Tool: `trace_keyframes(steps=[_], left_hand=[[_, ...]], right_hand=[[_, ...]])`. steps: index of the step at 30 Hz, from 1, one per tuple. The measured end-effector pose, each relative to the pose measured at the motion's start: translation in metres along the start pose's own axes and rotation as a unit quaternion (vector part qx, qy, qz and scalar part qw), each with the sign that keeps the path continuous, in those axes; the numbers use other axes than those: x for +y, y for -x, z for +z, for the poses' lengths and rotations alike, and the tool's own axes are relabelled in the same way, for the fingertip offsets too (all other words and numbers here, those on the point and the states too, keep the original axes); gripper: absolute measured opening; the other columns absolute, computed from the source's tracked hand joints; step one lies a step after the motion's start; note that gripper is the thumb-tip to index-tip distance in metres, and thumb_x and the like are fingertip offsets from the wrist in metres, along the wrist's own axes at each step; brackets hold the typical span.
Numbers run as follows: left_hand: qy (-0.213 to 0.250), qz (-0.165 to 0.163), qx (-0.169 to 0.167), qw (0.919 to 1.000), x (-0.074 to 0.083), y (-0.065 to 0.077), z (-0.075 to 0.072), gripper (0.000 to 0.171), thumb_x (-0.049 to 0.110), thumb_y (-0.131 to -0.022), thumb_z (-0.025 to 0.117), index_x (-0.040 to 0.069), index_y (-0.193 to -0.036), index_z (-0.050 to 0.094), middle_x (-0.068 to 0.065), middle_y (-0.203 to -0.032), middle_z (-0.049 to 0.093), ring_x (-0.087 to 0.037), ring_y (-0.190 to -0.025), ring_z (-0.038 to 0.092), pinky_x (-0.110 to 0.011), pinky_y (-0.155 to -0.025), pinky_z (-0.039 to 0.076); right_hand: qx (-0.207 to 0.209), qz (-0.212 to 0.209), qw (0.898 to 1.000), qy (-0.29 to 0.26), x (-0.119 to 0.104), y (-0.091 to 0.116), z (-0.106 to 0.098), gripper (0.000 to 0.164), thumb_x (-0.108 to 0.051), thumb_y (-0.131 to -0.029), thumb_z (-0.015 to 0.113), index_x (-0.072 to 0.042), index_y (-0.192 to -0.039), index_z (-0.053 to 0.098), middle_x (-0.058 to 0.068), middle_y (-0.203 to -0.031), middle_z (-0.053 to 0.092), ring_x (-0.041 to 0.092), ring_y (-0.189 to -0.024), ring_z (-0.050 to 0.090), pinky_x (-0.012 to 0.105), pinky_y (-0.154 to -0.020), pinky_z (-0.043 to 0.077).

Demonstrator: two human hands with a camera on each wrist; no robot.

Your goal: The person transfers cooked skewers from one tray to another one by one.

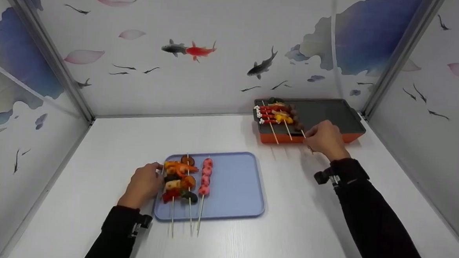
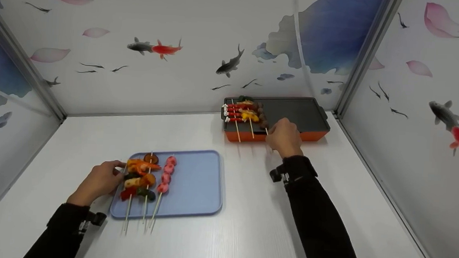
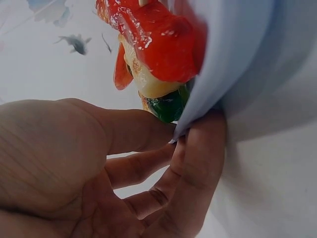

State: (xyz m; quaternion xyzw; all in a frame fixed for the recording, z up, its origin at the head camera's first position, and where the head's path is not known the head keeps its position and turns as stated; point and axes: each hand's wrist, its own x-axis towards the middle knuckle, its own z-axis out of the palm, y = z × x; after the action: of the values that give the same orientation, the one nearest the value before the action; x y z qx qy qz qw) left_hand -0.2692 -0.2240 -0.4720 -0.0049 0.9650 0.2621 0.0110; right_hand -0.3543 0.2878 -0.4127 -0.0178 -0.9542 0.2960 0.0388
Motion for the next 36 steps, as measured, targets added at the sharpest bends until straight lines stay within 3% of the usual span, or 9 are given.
trace_keyframes(steps=[11, 20, 27, 36], left_hand=[[0.0, 0.001, -0.001, 1.0, 0.0, 0.001, 0.001, 0.036, 0.014, -0.092, 0.047, 0.003, -0.125, 0.057, -0.014, -0.102, 0.067, -0.02, -0.074, 0.057, -0.032, -0.062, 0.043], [0.004, 0.006, 0.001, 1.0, -0.001, 0.001, 0.001, 0.036, 0.014, -0.092, 0.047, 0.002, -0.124, 0.057, -0.013, -0.099, 0.067, -0.02, -0.071, 0.056, -0.031, -0.06, 0.042], [0.01, -0.013, -0.013, 0.9998, -0.002, -0.001, 0.002, 0.036, 0.015, -0.093, 0.048, 0.004, -0.127, 0.055, -0.01, -0.094, 0.066, -0.018, -0.064, 0.055, -0.029, -0.053, 0.042], [-0.001, -0.004, 0.0, 1.0, -0.001, 0.0, 0.002, 0.036, 0.015, -0.093, 0.048, 0.003, -0.126, 0.057, -0.012, -0.099, 0.066, -0.018, -0.068, 0.055, -0.03, -0.058, 0.041]], right_hand=[[-0.003, -0.019, 1.0, -0.024, 0.006, 0.002, 0.006, 0.016, -0.014, -0.08, 0.062, -0.006, -0.089, 0.072, 0.009, -0.073, 0.07, 0.02, -0.059, 0.063, 0.03, -0.055, 0.047], [0.03, -0.015, 0.999, -0.039, 0.007, 0.003, 0.008, 0.019, -0.014, -0.08, 0.064, -0.003, -0.094, 0.072, 0.008, -0.071, 0.069, 0.02, -0.061, 0.059, 0.03, -0.054, 0.043], [0.018, 0.018, 0.997, -0.071, -0.001, 0.007, 0.006, 0.021, -0.019, -0.083, 0.065, -0.006, -0.099, 0.069, 0.009, -0.075, 0.069, 0.021, -0.067, 0.061, 0.031, -0.059, 0.043], [0.016, 0.023, 0.997, -0.069, -0.021, 0.016, 0.006, 0.02, -0.023, -0.084, 0.066, -0.01, -0.099, 0.067, 0.008, -0.09, 0.066, 0.022, -0.077, 0.061, 0.032, -0.063, 0.048]])
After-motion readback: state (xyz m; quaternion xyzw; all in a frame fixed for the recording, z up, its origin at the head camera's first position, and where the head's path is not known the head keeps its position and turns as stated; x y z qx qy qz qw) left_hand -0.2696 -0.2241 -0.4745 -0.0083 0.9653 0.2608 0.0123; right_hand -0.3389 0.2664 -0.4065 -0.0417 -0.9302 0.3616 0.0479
